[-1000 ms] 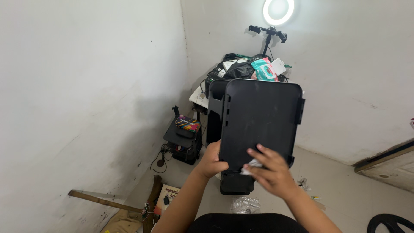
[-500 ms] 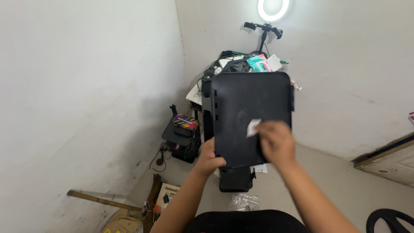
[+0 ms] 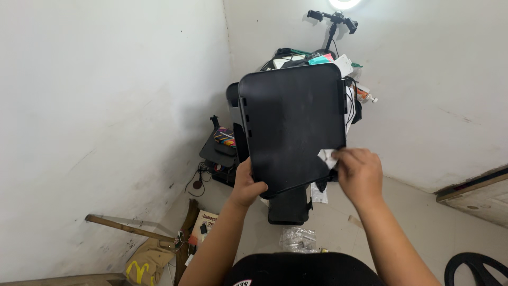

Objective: The person uses a wet wipe to clean several black plastic panels and supports, then attempts to slot the pieces together by hand.

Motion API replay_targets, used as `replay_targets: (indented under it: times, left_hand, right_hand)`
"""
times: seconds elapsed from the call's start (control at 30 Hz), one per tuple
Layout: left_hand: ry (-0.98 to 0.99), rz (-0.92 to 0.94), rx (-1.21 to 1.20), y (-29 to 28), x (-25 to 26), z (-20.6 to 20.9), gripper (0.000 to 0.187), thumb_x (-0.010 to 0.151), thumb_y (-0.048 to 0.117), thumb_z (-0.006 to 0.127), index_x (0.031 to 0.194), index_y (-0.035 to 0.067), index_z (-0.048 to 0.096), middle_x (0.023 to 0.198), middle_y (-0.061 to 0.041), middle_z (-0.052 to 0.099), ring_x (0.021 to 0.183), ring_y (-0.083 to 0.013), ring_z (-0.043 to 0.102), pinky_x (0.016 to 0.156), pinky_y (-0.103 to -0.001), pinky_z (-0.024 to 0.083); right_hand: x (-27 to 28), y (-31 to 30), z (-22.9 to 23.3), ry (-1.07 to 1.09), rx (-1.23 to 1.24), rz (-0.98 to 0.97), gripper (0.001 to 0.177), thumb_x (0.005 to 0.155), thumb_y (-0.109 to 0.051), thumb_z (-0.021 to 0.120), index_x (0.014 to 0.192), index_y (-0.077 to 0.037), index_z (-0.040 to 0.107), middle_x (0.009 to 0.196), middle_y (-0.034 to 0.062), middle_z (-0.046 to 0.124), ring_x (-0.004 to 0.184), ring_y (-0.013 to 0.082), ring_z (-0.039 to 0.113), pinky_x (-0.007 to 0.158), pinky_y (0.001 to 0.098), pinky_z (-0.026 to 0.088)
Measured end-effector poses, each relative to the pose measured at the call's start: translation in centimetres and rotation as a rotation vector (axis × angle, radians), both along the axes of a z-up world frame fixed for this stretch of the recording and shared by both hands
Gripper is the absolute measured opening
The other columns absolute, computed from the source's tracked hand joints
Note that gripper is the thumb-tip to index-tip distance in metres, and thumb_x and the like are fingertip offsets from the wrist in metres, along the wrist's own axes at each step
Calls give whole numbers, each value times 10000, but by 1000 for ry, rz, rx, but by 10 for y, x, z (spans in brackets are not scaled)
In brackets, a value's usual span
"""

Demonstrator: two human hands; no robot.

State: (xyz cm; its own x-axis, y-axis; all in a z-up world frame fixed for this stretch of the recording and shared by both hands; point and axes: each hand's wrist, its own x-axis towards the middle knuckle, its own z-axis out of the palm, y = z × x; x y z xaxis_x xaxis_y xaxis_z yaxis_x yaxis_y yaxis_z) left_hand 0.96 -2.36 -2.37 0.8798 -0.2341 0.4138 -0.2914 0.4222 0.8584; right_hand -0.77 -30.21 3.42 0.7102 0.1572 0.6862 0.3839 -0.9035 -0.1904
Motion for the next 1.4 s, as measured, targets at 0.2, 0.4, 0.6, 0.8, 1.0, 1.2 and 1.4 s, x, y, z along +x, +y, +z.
replay_targets:
  times: [0.2, 0.4, 0.6, 0.8, 1.0, 1.2, 1.4]
  left_hand:
    - [13, 52, -15, -3, -8, 12, 741, 639, -9, 539, 1375, -88, 555, 1055, -49, 679, 882, -95, 604, 821, -214, 484]
    - [-46, 94, -88, -22, 9, 0, 614, 673, -21, 521, 1281, -80, 583, 1031, -27, 642, 911, -94, 587, 847, -220, 480]
    - [26, 115, -47, -10, 26, 0, 532, 664, -10, 499, 1186, -57, 593, 978, -40, 658, 874, -114, 605, 823, -237, 483]
    - [212, 117, -192, 22, 53, -18, 570, 650, 1, 472, 1201, -39, 615, 1036, -33, 685, 904, -119, 613, 841, -231, 480]
    - [280, 44, -302, 65, 58, -45, 622, 645, 1, 497, 1251, -45, 630, 1019, -49, 660, 898, -145, 593, 847, -256, 469]
    - [232, -5, -267, 106, 41, -33, 652, 601, 99, 486, 1224, -42, 616, 1022, -43, 683, 935, -150, 625, 908, -264, 481]
    - [-12, 23, -117, 115, 24, -41, 539, 681, 34, 512, 1203, -65, 602, 965, -50, 658, 874, -144, 594, 864, -276, 476]
  right_hand:
    - [-17, 25, -18, 0, 36, 26, 178, 736, -18, 714, 883, -120, 713, 940, 20, 699, 1082, 282, 621, 996, 466, 395]
    - [-34, 76, -22, -8, 169, 248, 206, 752, 3, 705, 933, -95, 718, 991, 61, 703, 1013, 273, 634, 929, 445, 434]
    - [-20, 93, -44, 516, 930, 292, 202, 855, 13, 647, 1020, -59, 739, 956, 83, 720, 848, 211, 647, 757, 352, 512]
    - [-10, 79, -41, 777, 1802, 358, 203, 932, -93, 561, 1093, -41, 673, 954, 80, 738, 800, 170, 710, 695, 315, 584]
    - [-32, 40, -30, 336, 1780, 770, 252, 1161, -197, 605, 1071, 38, 595, 1068, 176, 686, 958, 236, 664, 931, 382, 549]
    - [-21, 57, -52, 220, 1568, 281, 144, 969, -77, 532, 1106, -80, 576, 1128, 69, 681, 953, 162, 666, 862, 336, 560]
    - [3, 115, -93, 307, 856, -231, 188, 1070, -114, 643, 1222, -59, 547, 868, 93, 599, 760, 156, 541, 690, 327, 469]
